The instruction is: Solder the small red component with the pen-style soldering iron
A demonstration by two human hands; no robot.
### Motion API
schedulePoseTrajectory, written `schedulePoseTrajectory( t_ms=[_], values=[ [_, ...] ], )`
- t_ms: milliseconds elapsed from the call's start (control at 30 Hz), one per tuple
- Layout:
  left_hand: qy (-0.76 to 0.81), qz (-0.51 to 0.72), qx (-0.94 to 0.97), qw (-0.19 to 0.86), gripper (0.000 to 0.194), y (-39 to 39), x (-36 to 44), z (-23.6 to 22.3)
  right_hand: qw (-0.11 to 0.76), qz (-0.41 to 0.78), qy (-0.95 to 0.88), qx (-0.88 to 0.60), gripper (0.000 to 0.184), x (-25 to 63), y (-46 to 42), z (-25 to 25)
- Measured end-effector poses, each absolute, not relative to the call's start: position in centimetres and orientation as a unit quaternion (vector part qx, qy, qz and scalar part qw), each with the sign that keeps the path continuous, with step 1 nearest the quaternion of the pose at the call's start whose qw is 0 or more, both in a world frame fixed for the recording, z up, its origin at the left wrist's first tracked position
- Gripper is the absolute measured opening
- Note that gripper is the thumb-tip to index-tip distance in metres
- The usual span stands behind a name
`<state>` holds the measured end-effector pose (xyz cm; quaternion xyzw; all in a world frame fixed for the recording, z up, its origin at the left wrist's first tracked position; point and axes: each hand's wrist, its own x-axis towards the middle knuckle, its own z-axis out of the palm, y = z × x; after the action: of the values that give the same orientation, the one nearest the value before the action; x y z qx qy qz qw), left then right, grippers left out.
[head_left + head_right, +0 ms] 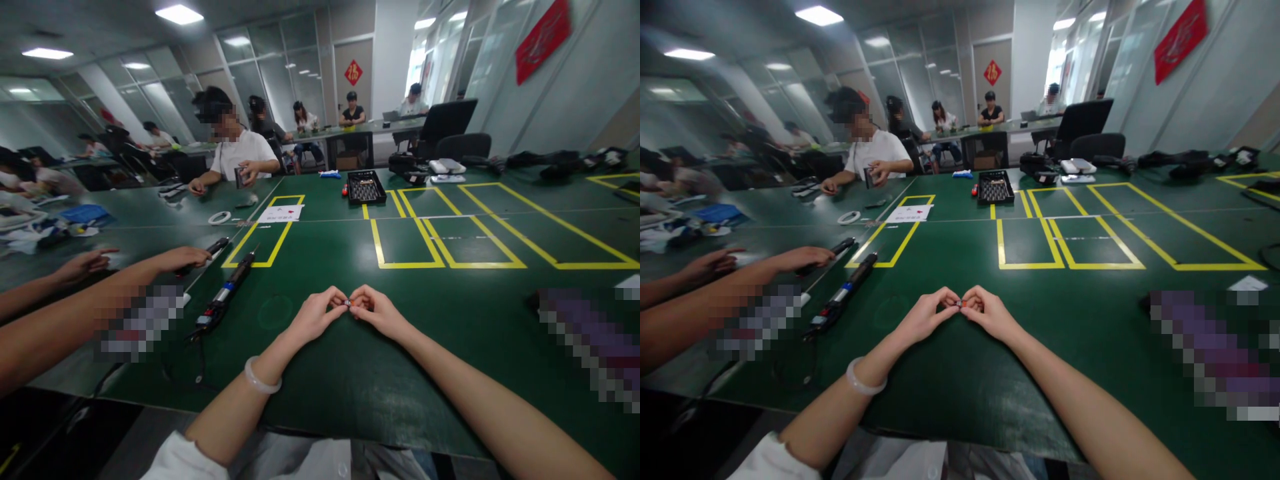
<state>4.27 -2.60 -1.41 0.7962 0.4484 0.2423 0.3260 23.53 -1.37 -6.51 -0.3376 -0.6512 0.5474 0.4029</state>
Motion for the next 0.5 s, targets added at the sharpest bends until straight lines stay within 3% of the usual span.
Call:
schedulePoseTrajectory(
  t_ms=[200, 400, 500],
  values=[
    [0.464, 0.146, 0.842, 0.236, 0.037, -3.6, -0.4, 0.4, 0.366, 0.553, -0.671, -0.331, 0.03, 23.5, -1.5, -6.6],
    [0.672, 0.08, 0.736, 0.032, 0.075, -4.0, -15.0, 0.1, 0.353, 0.545, -0.684, -0.332, 0.028, 23.4, -1.6, -6.3],
    [0.743, 0.005, 0.669, 0.015, 0.082, -4.1, -21.1, -0.7, 0.352, 0.544, -0.686, -0.331, 0.026, 23.3, -1.6, -6.4]
  ],
)
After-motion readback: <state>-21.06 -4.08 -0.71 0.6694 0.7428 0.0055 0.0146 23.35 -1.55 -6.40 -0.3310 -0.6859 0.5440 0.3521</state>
